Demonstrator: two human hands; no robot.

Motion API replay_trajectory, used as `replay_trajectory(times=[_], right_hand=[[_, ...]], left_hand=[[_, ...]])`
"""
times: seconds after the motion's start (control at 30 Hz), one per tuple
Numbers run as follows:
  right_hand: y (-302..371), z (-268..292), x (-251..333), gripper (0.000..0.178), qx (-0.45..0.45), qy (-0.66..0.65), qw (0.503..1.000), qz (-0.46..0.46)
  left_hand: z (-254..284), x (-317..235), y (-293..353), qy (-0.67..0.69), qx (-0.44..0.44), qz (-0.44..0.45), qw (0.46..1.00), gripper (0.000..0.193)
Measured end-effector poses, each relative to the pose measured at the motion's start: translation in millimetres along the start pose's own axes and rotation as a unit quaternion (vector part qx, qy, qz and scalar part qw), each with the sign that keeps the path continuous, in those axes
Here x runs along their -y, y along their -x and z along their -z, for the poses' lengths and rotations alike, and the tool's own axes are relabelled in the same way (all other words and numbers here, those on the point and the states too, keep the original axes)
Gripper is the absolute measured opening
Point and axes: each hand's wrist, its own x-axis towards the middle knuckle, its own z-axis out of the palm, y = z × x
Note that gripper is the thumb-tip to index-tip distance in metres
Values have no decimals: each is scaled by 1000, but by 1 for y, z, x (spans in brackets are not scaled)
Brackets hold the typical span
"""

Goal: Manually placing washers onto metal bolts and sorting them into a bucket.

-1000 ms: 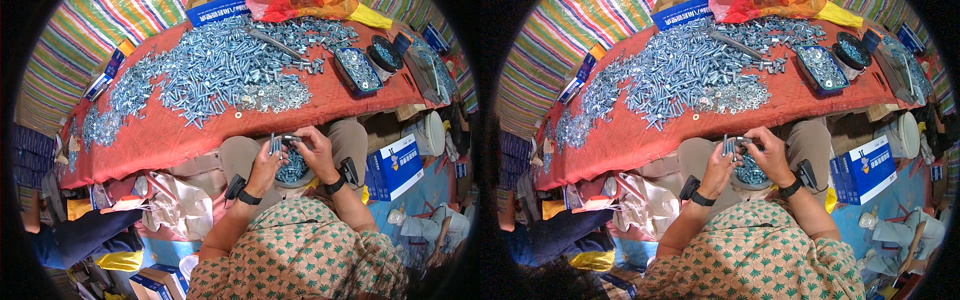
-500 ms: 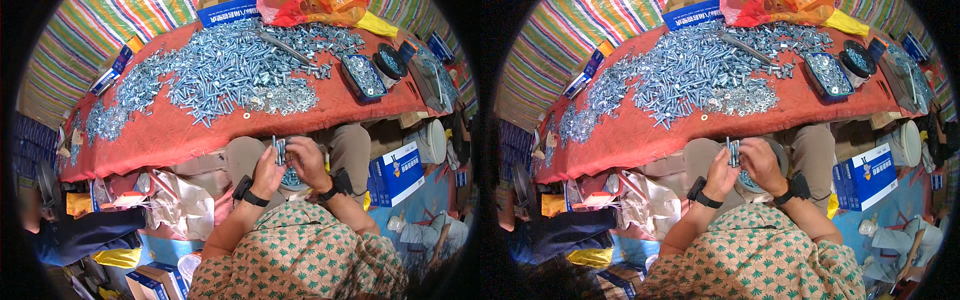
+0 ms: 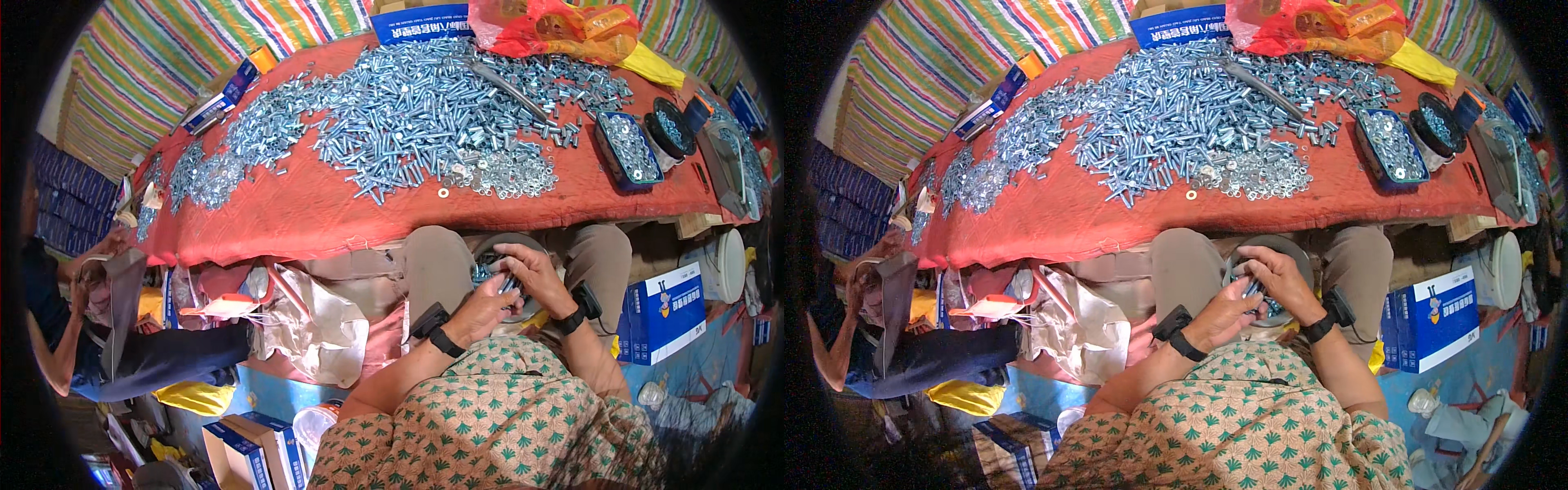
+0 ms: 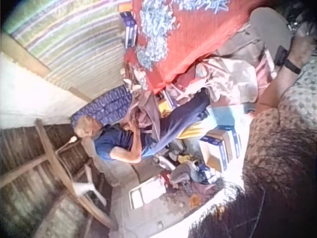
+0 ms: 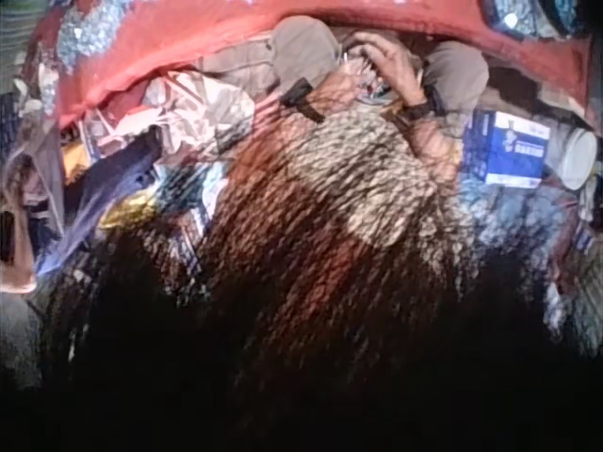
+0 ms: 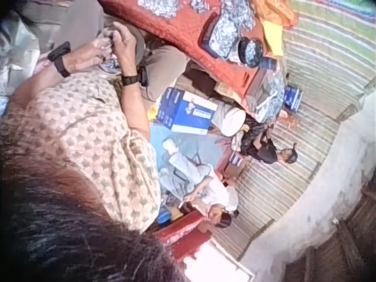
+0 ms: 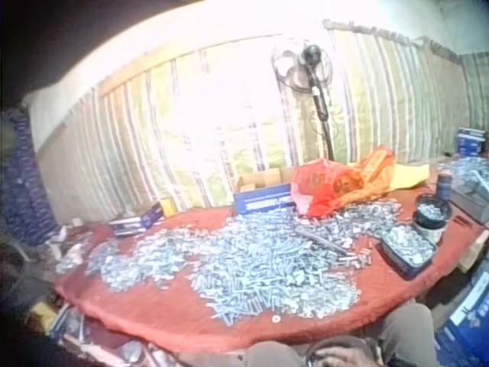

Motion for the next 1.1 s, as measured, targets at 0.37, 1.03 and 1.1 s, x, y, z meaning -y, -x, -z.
replay_trajectory(times=[0.37, 1.03, 1.1], right_hand=[[-3, -2, -13, 35, -12, 0, 1000, 24], [5, 37, 14, 16, -104, -123, 984, 73], [5, 35, 8, 15, -96, -111, 986, 84]], left_hand=[[-7, -2, 1, -46, -40, 42, 997, 25], [-4, -9, -14, 61, -91, -57, 992, 24], [-9, -14, -21, 91, -85, -72, 990, 23]])
